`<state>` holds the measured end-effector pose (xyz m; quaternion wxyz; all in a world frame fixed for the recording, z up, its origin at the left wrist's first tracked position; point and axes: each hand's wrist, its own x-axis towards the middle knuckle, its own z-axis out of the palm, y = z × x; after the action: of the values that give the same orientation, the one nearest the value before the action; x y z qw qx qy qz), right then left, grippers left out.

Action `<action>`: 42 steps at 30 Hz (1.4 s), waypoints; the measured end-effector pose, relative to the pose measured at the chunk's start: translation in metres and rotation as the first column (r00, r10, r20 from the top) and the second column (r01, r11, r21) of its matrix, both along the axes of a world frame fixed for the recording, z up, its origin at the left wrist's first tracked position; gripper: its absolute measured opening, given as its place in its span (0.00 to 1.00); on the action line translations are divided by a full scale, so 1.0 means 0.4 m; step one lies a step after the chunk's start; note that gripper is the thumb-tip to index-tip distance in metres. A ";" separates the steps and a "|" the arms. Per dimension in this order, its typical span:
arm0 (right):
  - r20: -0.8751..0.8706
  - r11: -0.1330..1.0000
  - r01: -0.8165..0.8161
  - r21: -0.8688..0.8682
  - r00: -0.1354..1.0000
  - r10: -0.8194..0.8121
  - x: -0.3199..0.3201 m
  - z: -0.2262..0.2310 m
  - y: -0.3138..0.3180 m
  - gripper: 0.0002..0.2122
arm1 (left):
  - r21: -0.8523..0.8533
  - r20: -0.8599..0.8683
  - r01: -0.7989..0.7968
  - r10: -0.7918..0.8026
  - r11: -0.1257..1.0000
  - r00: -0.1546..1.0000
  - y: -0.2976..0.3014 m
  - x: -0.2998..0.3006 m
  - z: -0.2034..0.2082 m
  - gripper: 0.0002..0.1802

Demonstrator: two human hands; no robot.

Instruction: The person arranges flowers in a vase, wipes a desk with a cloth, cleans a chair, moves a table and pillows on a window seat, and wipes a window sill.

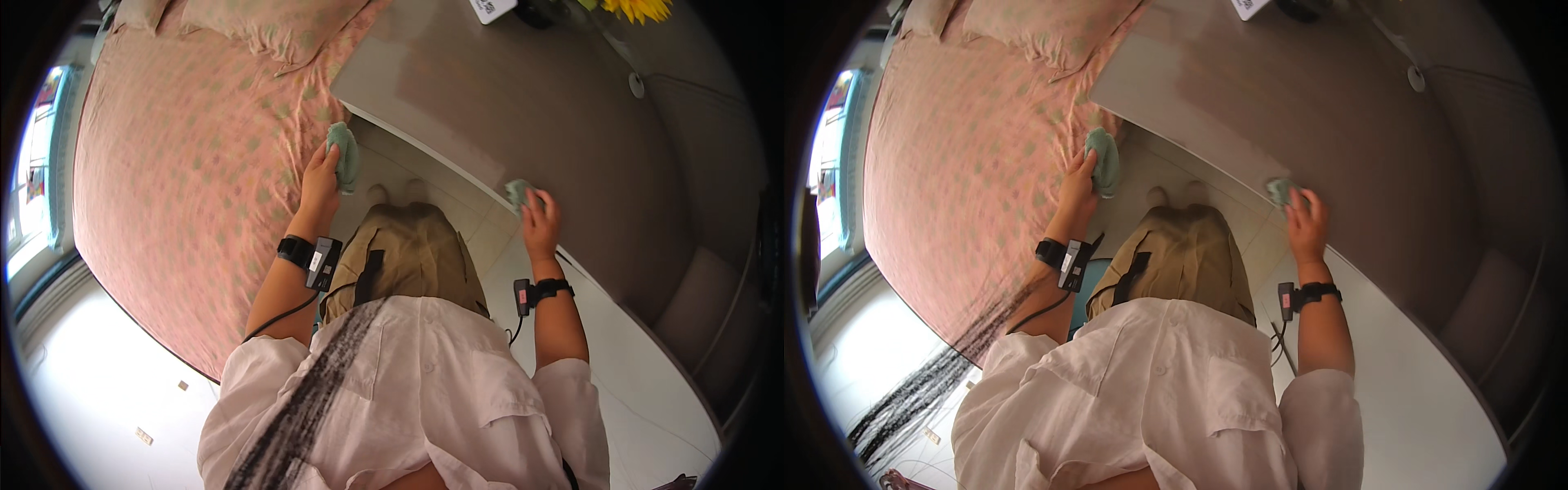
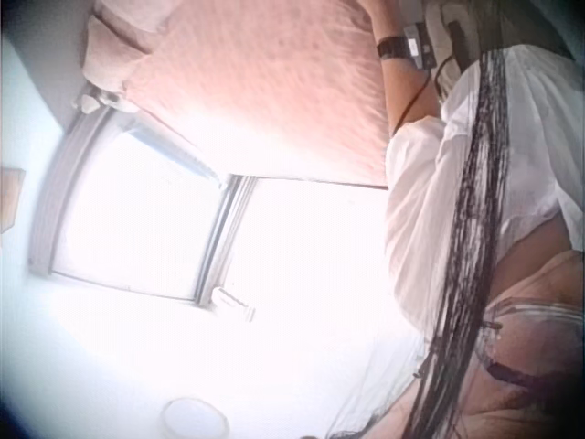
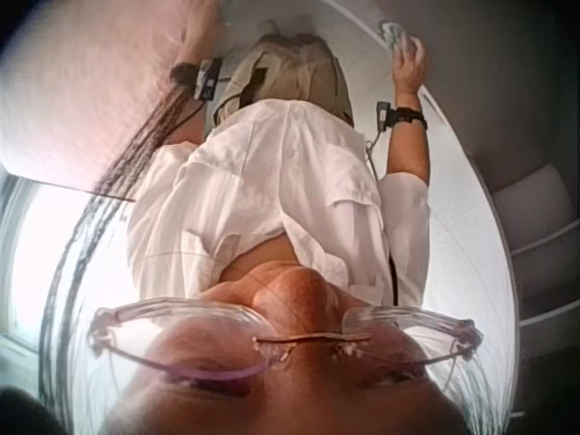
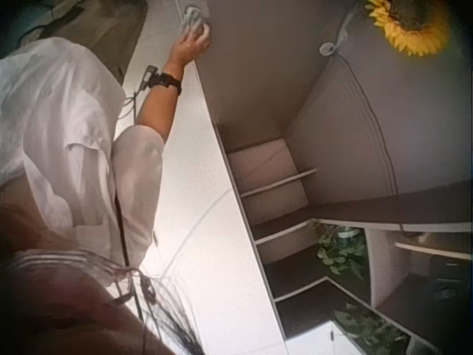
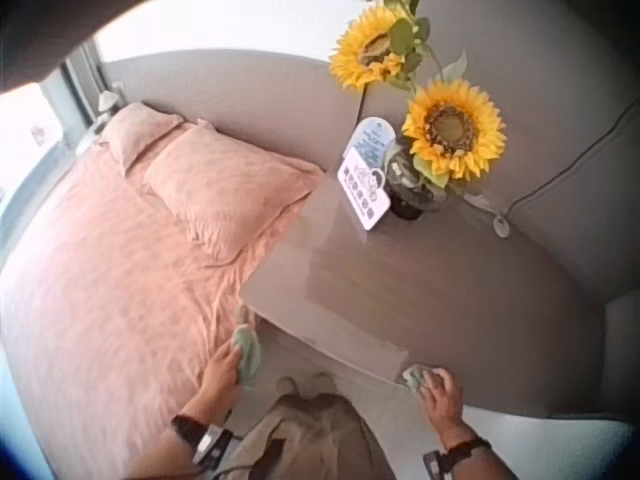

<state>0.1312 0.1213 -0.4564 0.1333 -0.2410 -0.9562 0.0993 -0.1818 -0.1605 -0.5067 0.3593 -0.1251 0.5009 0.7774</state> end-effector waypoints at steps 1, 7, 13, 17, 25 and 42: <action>-0.014 0.993 0.099 0.063 0.995 -0.099 0.068 -0.008 0.015 0.16 | -0.015 -0.021 -0.004 0.004 1.000 1.000 0.002 0.003 -0.003 0.21; -0.104 0.829 0.502 0.248 0.864 -0.492 0.342 -0.022 0.085 0.13 | -0.047 -0.110 0.010 -0.015 0.999 0.994 -0.004 -0.026 0.027 0.19; -0.164 0.763 0.540 0.355 0.840 -0.517 0.373 0.005 0.092 0.13 | -0.228 -0.409 -0.047 -0.052 0.973 0.911 0.038 0.003 0.133 0.20; -0.102 0.843 0.479 0.245 0.878 -0.468 0.411 0.042 0.082 0.13 | -0.284 -0.505 -0.034 -0.119 0.958 0.855 0.098 0.039 0.171 0.21; -0.161 0.756 0.623 0.202 0.783 -0.601 0.570 -0.074 0.121 0.13 | -0.489 -0.814 -0.095 -0.414 0.867 0.409 0.352 0.119 -0.039 0.18; 0.044 0.309 0.242 -0.920 0.846 -0.532 0.437 -0.037 0.068 0.14 | -0.567 -0.264 0.735 -0.927 0.372 0.265 0.240 0.513 0.066 0.19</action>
<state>0.3058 0.1486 -0.4714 0.1304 -0.4821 -0.6330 0.5915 0.0233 -0.0644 -0.4803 0.5307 0.3322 0.6898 0.3635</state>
